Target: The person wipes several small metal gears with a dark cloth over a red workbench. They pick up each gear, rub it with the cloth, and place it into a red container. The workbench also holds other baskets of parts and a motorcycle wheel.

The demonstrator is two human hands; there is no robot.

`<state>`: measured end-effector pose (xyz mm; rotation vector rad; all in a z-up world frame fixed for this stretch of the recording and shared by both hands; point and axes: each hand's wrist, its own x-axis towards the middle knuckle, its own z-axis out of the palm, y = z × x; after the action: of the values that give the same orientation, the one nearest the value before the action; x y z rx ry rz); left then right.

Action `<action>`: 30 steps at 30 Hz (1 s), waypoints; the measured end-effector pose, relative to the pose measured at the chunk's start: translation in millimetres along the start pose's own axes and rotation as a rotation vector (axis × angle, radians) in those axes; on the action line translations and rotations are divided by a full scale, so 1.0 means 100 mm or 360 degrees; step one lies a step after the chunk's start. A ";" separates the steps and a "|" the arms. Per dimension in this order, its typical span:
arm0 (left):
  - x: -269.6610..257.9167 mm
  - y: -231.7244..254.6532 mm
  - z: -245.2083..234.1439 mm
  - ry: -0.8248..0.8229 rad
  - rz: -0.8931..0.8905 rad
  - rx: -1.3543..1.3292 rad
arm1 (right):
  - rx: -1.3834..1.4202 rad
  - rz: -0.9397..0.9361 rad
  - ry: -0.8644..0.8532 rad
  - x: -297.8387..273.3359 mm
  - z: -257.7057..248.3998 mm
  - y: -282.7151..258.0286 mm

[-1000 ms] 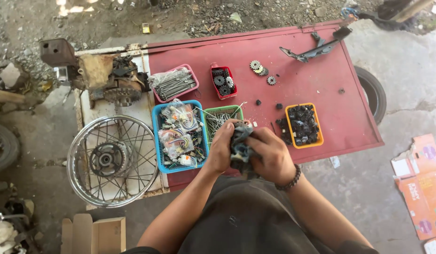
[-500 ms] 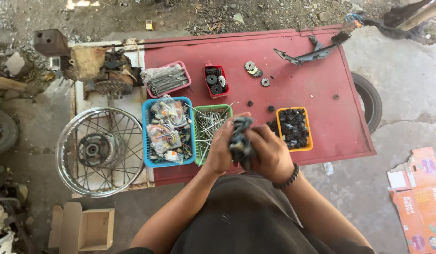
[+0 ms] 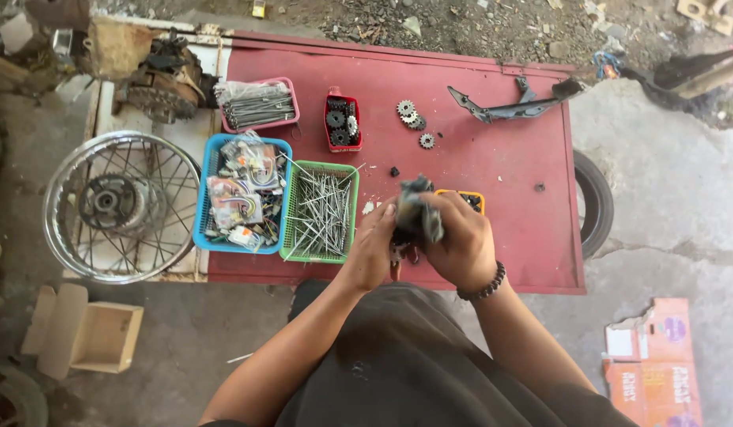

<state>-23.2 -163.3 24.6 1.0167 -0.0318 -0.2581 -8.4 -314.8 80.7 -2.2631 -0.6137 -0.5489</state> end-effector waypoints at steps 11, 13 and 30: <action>0.02 -0.12 -0.15 0.0224 0.0214 0.0091 | 0.0241 -0.0164 -0.0012 0.07 0.28 -0.09; 0.02 -0.03 -0.28 0.0196 0.0164 -0.0043 | 0.0400 -0.0086 -0.0006 0.15 0.29 -0.18; -0.01 0.56 -1.21 0.0062 -0.0038 0.0122 | -0.0022 -0.0159 -0.0174 0.33 0.89 -0.88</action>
<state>5.0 -33.7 7.7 1.0989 0.0060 -0.2604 -13.7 -185.9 87.2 -2.2962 -0.7830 -0.4815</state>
